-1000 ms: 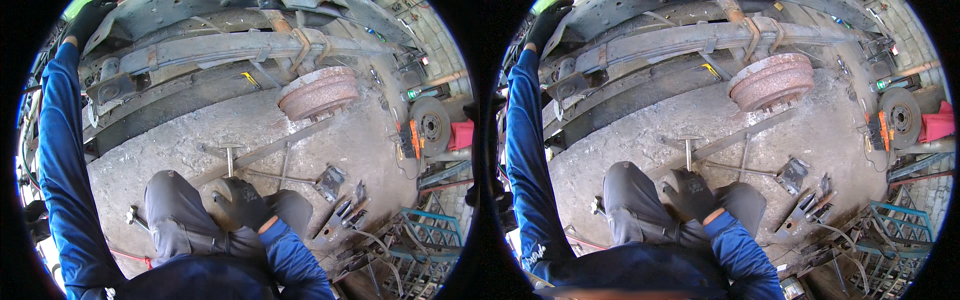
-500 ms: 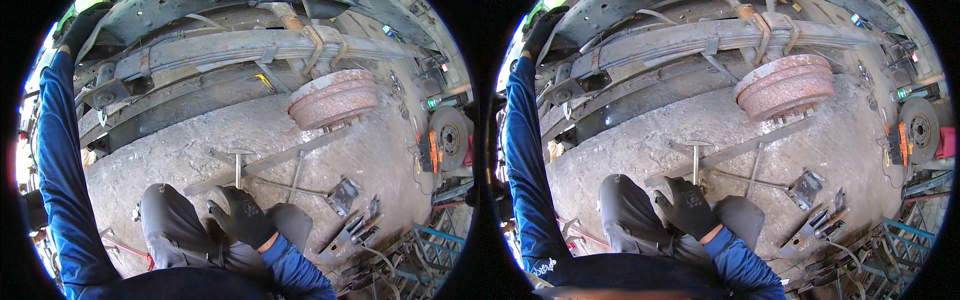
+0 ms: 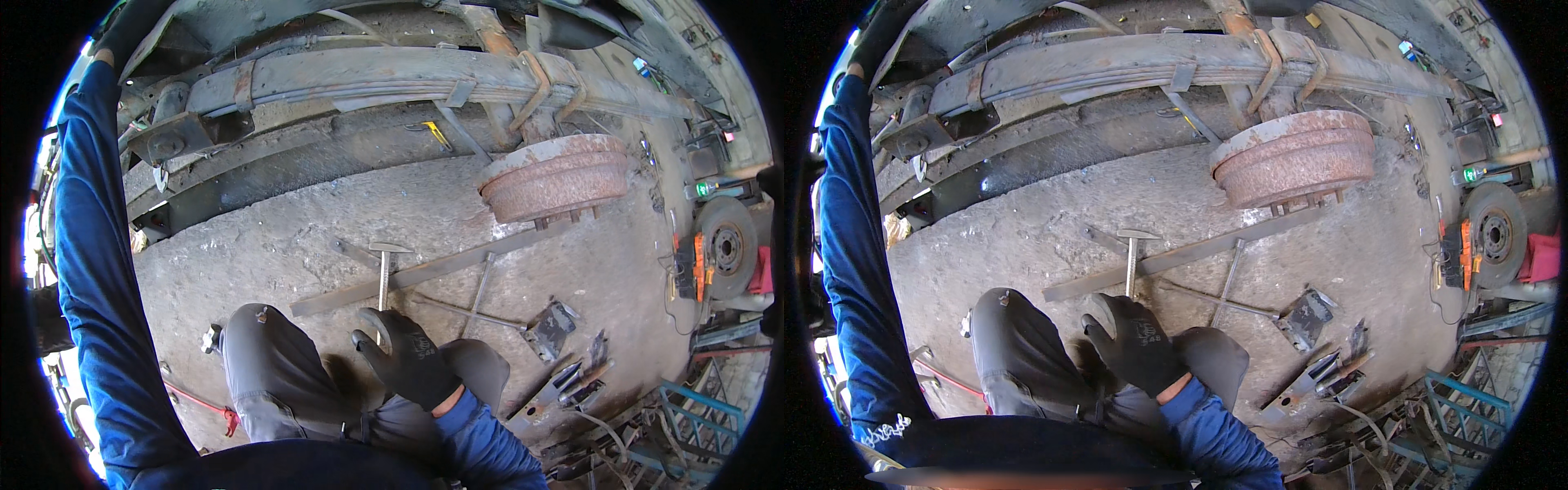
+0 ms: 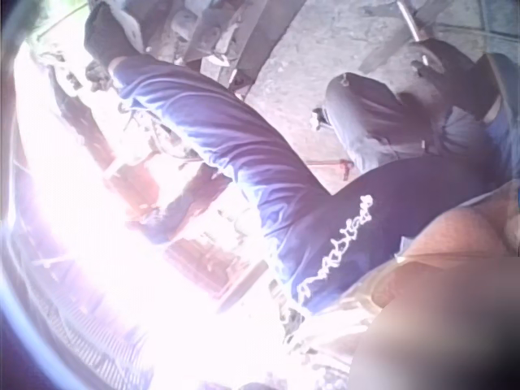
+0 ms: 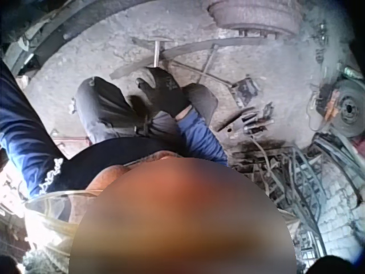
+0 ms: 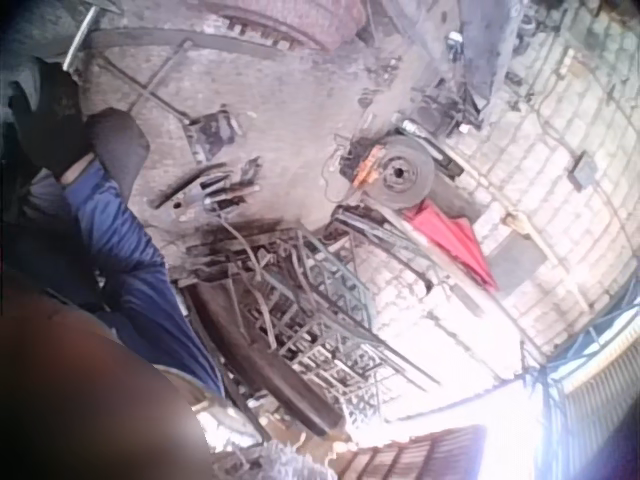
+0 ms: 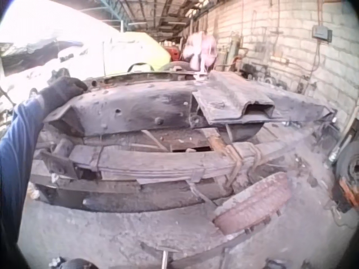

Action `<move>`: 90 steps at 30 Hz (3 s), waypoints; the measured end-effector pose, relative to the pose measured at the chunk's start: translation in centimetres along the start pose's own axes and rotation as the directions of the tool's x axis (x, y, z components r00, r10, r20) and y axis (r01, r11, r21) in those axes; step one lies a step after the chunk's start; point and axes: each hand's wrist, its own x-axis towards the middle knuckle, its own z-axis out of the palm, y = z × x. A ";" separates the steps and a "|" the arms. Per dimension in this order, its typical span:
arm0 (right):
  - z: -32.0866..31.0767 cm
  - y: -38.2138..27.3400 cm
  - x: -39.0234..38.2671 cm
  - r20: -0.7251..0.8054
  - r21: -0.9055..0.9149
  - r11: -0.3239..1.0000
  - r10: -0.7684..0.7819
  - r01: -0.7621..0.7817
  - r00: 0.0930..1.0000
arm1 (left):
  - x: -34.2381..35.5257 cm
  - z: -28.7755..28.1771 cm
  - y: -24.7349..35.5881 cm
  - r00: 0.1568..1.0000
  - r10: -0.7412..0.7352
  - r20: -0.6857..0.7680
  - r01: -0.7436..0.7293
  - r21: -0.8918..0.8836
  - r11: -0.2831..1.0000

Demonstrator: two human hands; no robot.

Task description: The person uses a welding torch to heat a section of a vehicle frame, then uses a hammer to strike and adjust the metal. They reposition the frame and continue hammering different areas to align components.

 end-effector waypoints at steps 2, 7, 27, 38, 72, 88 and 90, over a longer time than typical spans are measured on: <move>-0.2 0.4 -0.2 0.008 -0.005 0.999 0.040 -0.040 0.999 | -0.6 0.0 1.5 1.000 -0.005 -0.022 0.005 0.016 1.000; -0.4 0.8 -0.4 -0.014 0.027 0.995 0.092 -0.092 0.996 | -1.4 -0.1 4.3 0.997 -0.023 -0.075 0.026 0.040 0.999; 1.1 4.6 2.2 -0.120 -0.037 0.998 0.040 -0.045 0.992 | 1.9 2.6 0.5 0.998 -0.058 -0.021 0.051 -0.250 0.967; 0.5 3.9 4.2 -0.273 -0.075 0.997 0.006 -0.027 0.962 | 1.8 2.9 0.8 0.997 -0.081 0.001 0.076 -0.359 0.930; -2.8 -1.1 4.7 -0.541 0.152 0.929 -0.208 0.338 0.815 | 3.3 2.3 -4.6 0.924 -0.301 0.237 0.380 -0.460 0.802; -10.8 9.3 0.2 -0.735 0.300 0.953 0.208 0.034 0.645 | 5.9 1.4 -9.1 0.978 0.171 0.119 -0.195 0.231 0.953; -13.1 10.9 -1.4 -0.732 0.272 0.954 0.288 -0.123 0.617 | 5.2 1.5 -7.8 0.980 0.174 0.095 -0.192 0.227 0.955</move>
